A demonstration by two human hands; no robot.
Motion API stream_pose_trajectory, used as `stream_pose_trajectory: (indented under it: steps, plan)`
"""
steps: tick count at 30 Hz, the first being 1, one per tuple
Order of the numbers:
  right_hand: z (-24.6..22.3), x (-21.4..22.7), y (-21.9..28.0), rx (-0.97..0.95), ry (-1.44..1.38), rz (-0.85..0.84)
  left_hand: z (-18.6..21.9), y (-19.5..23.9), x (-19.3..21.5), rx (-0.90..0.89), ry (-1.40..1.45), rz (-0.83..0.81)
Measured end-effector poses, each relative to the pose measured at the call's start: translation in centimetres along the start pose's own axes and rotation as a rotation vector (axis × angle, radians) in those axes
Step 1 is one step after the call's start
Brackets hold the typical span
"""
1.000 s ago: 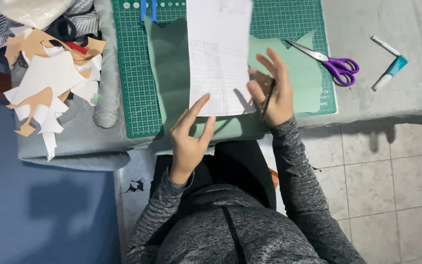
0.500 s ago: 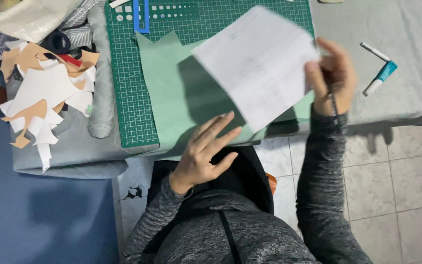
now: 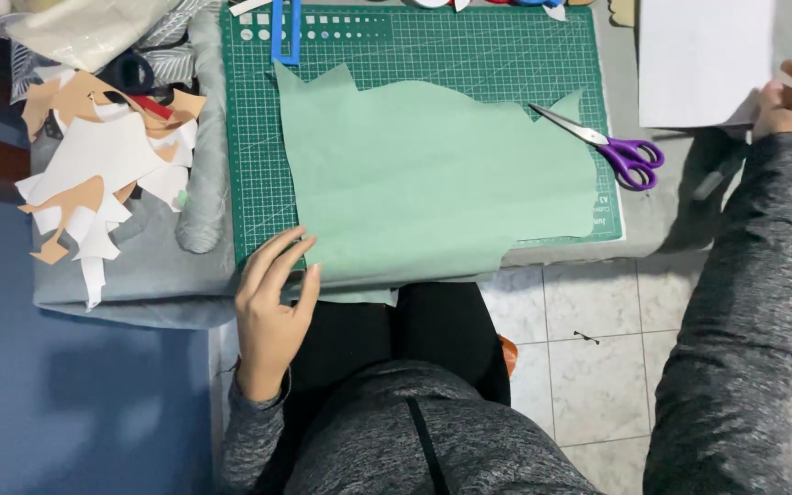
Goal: Tracing eyewear-shaped templates onto green synthetic leather using a pencil on a cutting mat.
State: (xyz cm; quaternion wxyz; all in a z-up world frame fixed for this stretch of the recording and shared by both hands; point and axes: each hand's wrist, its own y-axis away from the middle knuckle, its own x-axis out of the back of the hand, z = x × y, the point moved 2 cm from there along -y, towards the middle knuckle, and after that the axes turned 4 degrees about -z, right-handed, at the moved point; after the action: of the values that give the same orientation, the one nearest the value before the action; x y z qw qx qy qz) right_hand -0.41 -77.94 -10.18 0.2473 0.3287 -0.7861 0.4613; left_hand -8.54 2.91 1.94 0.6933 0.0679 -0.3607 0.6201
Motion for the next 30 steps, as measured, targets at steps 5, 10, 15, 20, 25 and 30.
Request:
stream_pose_trajectory:
  steps: [5,10,15,20,25,30]
  plan:
    - [-13.5,-0.9,-0.4,0.095,-0.031,-0.028,-0.2,0.4,-0.3,-0.009,-0.110,-0.057]
    - [-31.5,0.4,2.8,0.362,0.056,-0.644,-0.3,0.7,-0.7,-0.018,-0.192,-0.091]
    - [-28.6,-2.5,8.1,0.344,0.304,-0.560,-1.7,1.2,-1.5,-0.129,-0.262,-0.078]
    - [-29.5,-0.8,9.5,0.215,0.391,-0.439,-0.9,-0.1,-1.2,-0.094,-0.226,-0.068]
    - [-28.8,-0.4,6.8,0.209,0.528,-0.423,-1.2,-2.3,-1.1,-0.044,-0.202,-0.032]
    - [-29.9,-7.3,-0.1,0.439,0.359,-0.215,-2.2,-4.3,-2.2,-0.067,-0.284,-0.084]
